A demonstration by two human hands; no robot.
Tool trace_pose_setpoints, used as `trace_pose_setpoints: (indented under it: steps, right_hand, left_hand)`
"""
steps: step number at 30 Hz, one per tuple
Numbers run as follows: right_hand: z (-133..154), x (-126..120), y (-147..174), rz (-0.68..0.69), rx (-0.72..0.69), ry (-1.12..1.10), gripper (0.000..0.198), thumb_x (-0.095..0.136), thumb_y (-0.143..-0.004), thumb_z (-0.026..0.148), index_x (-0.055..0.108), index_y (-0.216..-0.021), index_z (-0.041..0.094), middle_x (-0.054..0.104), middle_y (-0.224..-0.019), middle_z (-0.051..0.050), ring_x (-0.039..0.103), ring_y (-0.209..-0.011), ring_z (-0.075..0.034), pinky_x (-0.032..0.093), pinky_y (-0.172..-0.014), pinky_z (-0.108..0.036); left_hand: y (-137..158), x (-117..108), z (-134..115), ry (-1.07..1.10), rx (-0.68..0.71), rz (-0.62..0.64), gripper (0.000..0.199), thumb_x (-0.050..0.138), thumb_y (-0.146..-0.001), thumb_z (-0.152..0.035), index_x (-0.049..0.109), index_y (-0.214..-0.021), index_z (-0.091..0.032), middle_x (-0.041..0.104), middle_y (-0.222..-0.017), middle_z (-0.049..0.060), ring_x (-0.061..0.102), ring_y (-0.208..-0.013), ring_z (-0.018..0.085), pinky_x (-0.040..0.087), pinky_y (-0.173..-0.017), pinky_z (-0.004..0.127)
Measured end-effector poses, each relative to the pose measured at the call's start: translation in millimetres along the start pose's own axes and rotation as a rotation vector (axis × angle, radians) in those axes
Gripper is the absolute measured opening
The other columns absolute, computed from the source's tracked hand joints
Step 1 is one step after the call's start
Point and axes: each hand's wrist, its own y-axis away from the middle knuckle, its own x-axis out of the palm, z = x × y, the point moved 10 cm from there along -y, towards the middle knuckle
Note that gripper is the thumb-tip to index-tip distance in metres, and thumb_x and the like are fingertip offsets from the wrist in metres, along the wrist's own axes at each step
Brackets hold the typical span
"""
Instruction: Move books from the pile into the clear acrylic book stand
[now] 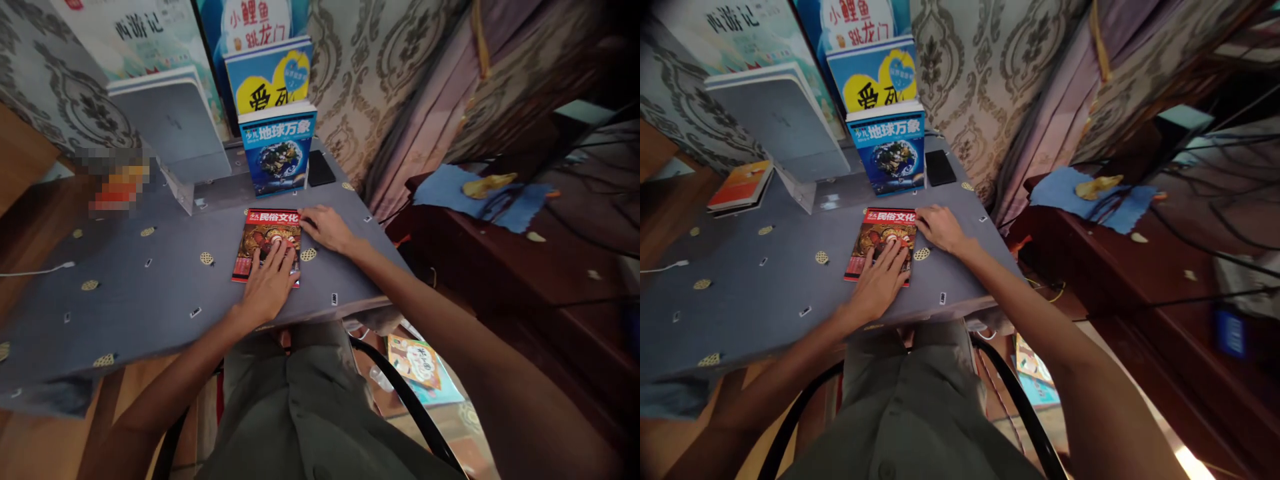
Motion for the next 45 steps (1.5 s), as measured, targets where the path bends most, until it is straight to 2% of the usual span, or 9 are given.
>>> trace_pose_setpoints:
  steps: [3,6,9,12,18,25,32,39,45]
  right_hand:
    - [2.9,-0.7,5.1,-0.05,0.008,-0.03,0.023,0.049,-0.097,0.021,0.067,-0.111,0.017,0.073,-0.119,-0.014,0.062,-0.112,-0.03,0.046,-0.094,-0.042]
    - [19.2,-4.1,27.8,-0.11,-0.05,-0.082,0.024,0.048,-0.098,0.02,0.068,-0.111,0.016,0.073,-0.119,-0.014,0.059,-0.121,-0.03,0.045,-0.099,-0.047]
    - [45.8,-9.0,58.4,-0.127,-0.172,-0.178,0.026,0.046,-0.101,0.024,0.07,-0.108,0.017,0.075,-0.115,-0.013,0.063,-0.117,-0.029,0.048,-0.098,-0.05]
    - [70.3,-16.3,87.8,-0.134,-0.269,-0.277,0.027,0.046,-0.102,0.027,0.071,-0.106,0.019,0.076,-0.11,-0.011,0.067,-0.108,-0.025,0.053,-0.093,-0.046]
    - [96.8,-27.0,124.3,-0.156,-0.335,-0.366,0.024,0.048,-0.102,0.024,0.071,-0.097,0.019,0.077,-0.102,-0.01,0.069,-0.102,-0.023,0.057,-0.089,-0.043]
    - [106.6,-25.5,134.5,-0.162,-0.374,-0.369,0.02,0.052,-0.099,0.019,0.07,-0.091,0.019,0.077,-0.107,-0.009,0.068,-0.101,-0.022,0.057,-0.086,-0.043]
    - [105.2,-23.5,132.2,-0.167,-0.355,-0.354,0.019,0.052,-0.098,0.019,0.07,-0.091,0.02,0.078,-0.101,-0.008,0.068,-0.099,-0.023,0.057,-0.082,-0.042]
    - [110.4,-29.0,132.4,-0.187,-0.4,-0.419,0.017,0.055,-0.095,0.016,0.071,-0.095,0.021,0.078,-0.106,-0.008,0.068,-0.116,-0.022,0.053,-0.104,-0.05]
    - [109.8,-29.3,131.9,-0.202,-0.398,-0.428,0.015,0.055,-0.095,0.015,0.07,-0.093,0.019,0.078,-0.103,-0.009,0.07,-0.112,-0.022,0.055,-0.102,-0.048]
  left_hand:
    - [3.0,-3.4,-1.6,0.105,0.081,-0.02,0.047,0.03,-0.106,-0.032,0.045,-0.149,-0.02,0.039,-0.16,0.012,0.031,-0.151,0.025,0.022,-0.123,0.059]
    - [13.6,-9.1,2.1,0.236,0.213,-0.043,0.042,0.036,-0.105,-0.027,0.051,-0.144,-0.023,0.048,-0.155,0.01,0.039,-0.148,0.022,0.025,-0.123,0.056]
    - [21.5,-14.8,6.3,0.335,0.309,-0.095,0.036,0.046,-0.103,-0.027,0.056,-0.137,-0.022,0.055,-0.149,0.01,0.046,-0.143,0.021,0.031,-0.121,0.056]
    - [22.8,-16.6,9.2,0.382,0.336,-0.158,0.029,0.052,-0.101,-0.027,0.064,-0.126,-0.022,0.061,-0.142,0.011,0.053,-0.137,0.022,0.037,-0.119,0.057]
    - [26.7,-21.8,5.8,0.373,0.358,-0.279,0.021,0.056,-0.098,-0.023,0.07,-0.114,-0.021,0.07,-0.128,0.01,0.062,-0.126,0.022,0.045,-0.113,0.055]
    - [43.1,-32.3,-11.0,0.263,0.448,-0.26,0.026,0.051,-0.099,-0.017,0.068,-0.119,-0.019,0.07,-0.128,0.011,0.06,-0.129,0.023,0.044,-0.115,0.053]
    - [45.7,-32.9,-14.1,0.244,0.44,-0.231,0.031,0.05,-0.099,-0.017,0.066,-0.125,-0.018,0.068,-0.131,0.013,0.058,-0.131,0.024,0.041,-0.117,0.053]
    - [53.1,-34.2,-13.7,0.194,0.414,-0.215,0.035,0.049,-0.099,-0.017,0.062,-0.132,-0.02,0.068,-0.132,0.011,0.058,-0.13,0.025,0.043,-0.115,0.054]
    - [63.1,-41.3,-12.6,0.139,0.387,-0.274,0.033,0.048,-0.1,-0.017,0.063,-0.129,-0.016,0.071,-0.122,0.012,0.064,-0.118,0.024,0.049,-0.11,0.05]
